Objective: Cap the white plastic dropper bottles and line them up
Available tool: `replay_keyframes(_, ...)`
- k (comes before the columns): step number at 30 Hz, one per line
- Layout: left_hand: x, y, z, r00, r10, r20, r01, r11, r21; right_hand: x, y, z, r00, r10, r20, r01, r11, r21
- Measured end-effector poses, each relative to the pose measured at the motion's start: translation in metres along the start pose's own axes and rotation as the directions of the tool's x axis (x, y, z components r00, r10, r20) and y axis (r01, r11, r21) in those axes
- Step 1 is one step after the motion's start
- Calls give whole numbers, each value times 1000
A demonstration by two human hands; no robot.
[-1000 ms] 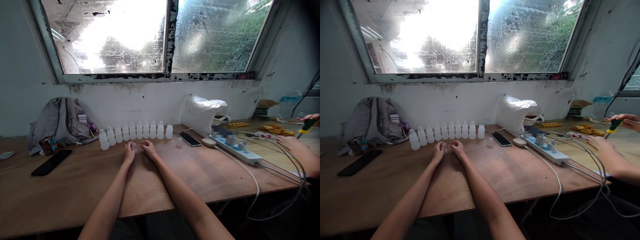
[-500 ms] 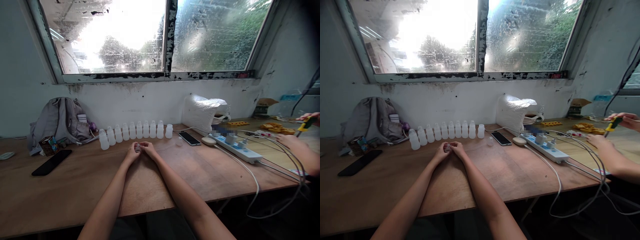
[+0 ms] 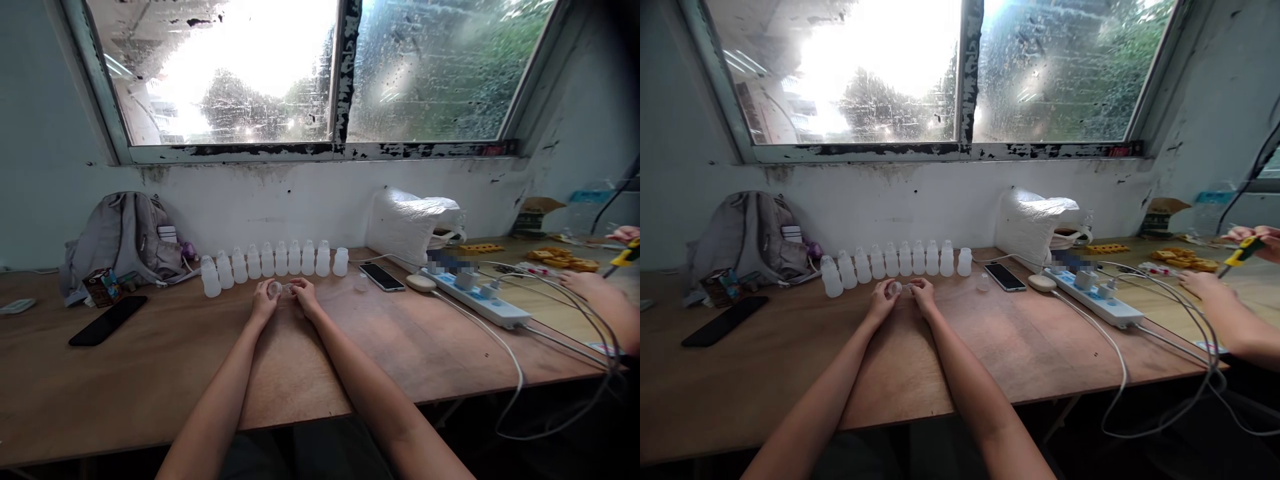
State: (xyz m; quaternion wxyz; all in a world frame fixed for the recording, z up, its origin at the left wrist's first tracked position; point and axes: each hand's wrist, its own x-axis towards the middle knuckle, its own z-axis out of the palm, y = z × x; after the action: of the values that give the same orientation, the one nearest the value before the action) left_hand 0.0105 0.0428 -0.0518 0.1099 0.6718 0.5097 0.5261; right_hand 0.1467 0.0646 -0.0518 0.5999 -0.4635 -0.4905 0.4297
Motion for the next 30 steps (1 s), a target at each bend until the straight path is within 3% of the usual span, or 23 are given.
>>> replay_keyframes(10, -3, 4, 0, 996, 50, 68, -44, 994, -98, -6, -8, 3, 993, 18, 115, -29, 995, 93)
replay_keyframes(20, -5, 8, -2, 995, 47, 83, -43, 998, -54, -8, -14, 4, 969, 128, 210, -179, 954, 241)
replay_keyframes(25, -5, 7, 0, 991, 68, 111, -51, 988, -143, -10, -13, 4, 966, 108, 233, -171, 948, 269)
replay_keyframes(30, -4, 3, 6, 988, 34, 152, 10, 959, -284, -5, -7, 3, 979, 87, 184, -131, 961, 245)
